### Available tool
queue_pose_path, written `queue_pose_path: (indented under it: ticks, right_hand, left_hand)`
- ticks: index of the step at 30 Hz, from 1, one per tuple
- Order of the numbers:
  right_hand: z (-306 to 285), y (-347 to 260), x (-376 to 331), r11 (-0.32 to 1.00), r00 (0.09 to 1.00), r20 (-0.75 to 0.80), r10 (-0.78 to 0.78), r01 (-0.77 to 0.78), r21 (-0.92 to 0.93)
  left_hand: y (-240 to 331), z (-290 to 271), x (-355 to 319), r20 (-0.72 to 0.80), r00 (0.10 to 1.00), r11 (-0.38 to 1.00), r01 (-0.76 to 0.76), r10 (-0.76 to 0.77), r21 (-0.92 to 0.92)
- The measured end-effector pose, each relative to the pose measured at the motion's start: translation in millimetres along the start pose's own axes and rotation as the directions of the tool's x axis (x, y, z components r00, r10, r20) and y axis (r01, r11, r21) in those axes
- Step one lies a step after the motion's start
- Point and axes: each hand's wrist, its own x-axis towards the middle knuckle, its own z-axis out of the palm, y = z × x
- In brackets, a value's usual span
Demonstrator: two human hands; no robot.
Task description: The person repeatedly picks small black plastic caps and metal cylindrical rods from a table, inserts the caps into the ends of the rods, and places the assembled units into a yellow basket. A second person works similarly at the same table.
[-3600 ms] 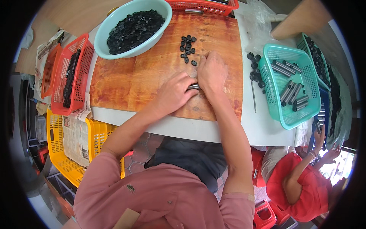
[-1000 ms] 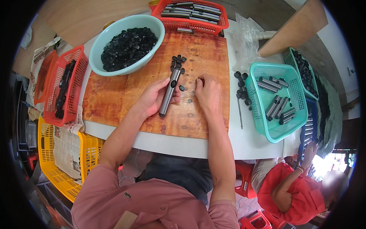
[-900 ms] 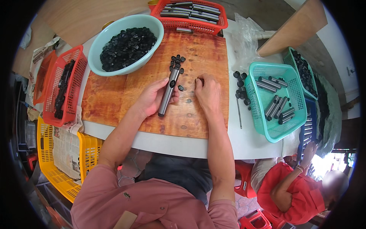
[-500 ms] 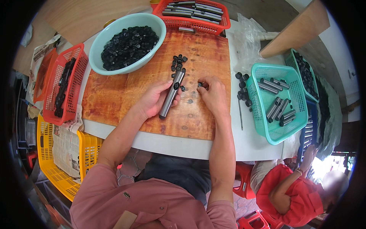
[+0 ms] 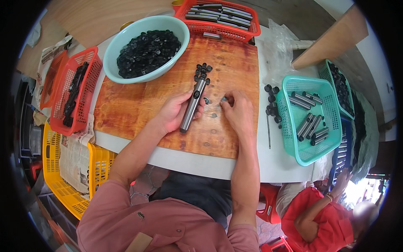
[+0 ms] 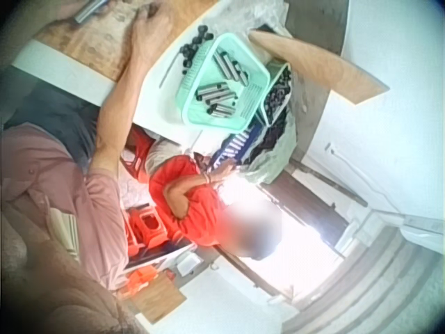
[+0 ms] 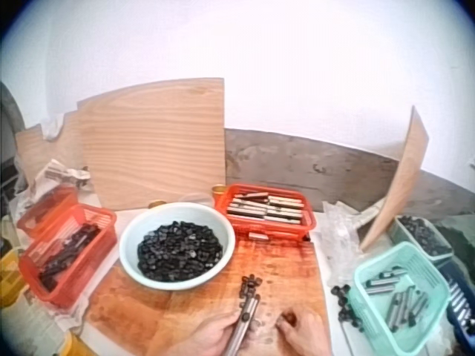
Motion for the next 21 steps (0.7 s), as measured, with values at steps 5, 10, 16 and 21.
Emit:
queue_pose_path:
  ticks: [5, 10, 16, 21]
  right_hand:
    - [0.0, -16.0, -6.8, 0.990, 0.991, -0.104, -0.081, 0.092, 0.110]
    - [3.9, -42.1, -17.5, 0.928, 0.955, -0.141, -0.260, 0.288, 0.235]
    - [15.9, -46.2, -19.3, 0.907, 0.923, -0.137, -0.359, 0.380, 0.181]
    - [17.5, -43.1, -19.3, 0.890, 0.907, -0.171, -0.386, 0.414, 0.189]
  left_hand:
    - [-1.5, 8.8, -2.1, -0.062, 0.997, 0.998, -0.038, 0.041, 0.042]
    - [-6.6, 2.3, 1.7, -0.015, 0.997, 0.997, -0.072, 0.073, 0.027]
    - [-7.7, 11.8, 0.3, -0.030, 0.994, 0.994, -0.102, 0.103, 0.046]
    - [-10.6, 7.8, 1.2, 0.010, 0.992, 0.990, -0.123, 0.123, 0.066]
